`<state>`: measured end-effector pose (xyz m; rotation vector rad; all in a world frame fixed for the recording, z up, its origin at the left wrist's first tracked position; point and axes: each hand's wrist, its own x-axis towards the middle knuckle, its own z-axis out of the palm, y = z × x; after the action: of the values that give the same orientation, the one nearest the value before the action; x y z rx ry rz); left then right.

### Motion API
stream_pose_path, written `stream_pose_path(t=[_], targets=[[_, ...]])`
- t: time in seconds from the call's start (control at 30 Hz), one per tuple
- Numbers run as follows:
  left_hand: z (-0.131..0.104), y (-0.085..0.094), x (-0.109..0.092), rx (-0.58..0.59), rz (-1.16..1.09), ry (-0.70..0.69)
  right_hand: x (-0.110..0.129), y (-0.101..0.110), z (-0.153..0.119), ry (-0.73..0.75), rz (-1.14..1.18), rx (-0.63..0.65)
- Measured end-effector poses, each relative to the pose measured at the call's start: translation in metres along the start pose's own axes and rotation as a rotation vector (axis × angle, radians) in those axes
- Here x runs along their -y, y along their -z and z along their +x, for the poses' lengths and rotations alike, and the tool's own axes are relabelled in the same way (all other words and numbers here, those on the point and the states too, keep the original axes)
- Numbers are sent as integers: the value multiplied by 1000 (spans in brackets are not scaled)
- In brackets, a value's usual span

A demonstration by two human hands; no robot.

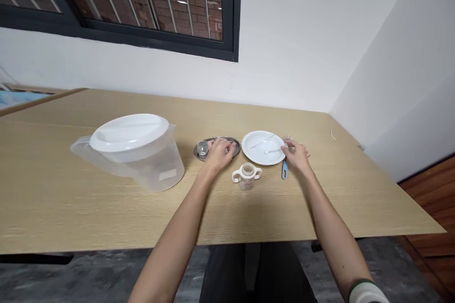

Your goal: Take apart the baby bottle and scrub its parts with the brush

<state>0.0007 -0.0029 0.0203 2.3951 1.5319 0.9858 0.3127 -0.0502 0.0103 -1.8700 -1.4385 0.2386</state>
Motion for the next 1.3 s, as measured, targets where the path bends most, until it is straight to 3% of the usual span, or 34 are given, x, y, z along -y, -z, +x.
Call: stream_pose_path(t=[0.23, 0.5, 0.73, 0.9, 1.0, 1.13, 1.23, 1.3], targets=[[-2, 1, -7, -30, -66, -31, 15, 8, -1, 41, -34, -114], [-6, -2, -19, -138, -246, -159, 71, 2, -5, 265, -14, -117], [-9, 9, -35, -341, -316, -199, 139, -3, -22, 487, 18, -223], [-9, 15, -39, -562, -346, -258, 170, -4, -35, 683, 39, -195], [-8, 15, -38, -635, -364, -232, 179, -11, -38, 690, 66, -146], [-6, 19, -37, -625, -396, -163, 181, -20, -34, 663, 108, -55], [-4, 21, -35, -606, -394, -52, 170, -17, -13, 610, 109, -9], [-3, 22, -33, -607, -411, 36, 153, -9, 11, 449, 112, -76]])
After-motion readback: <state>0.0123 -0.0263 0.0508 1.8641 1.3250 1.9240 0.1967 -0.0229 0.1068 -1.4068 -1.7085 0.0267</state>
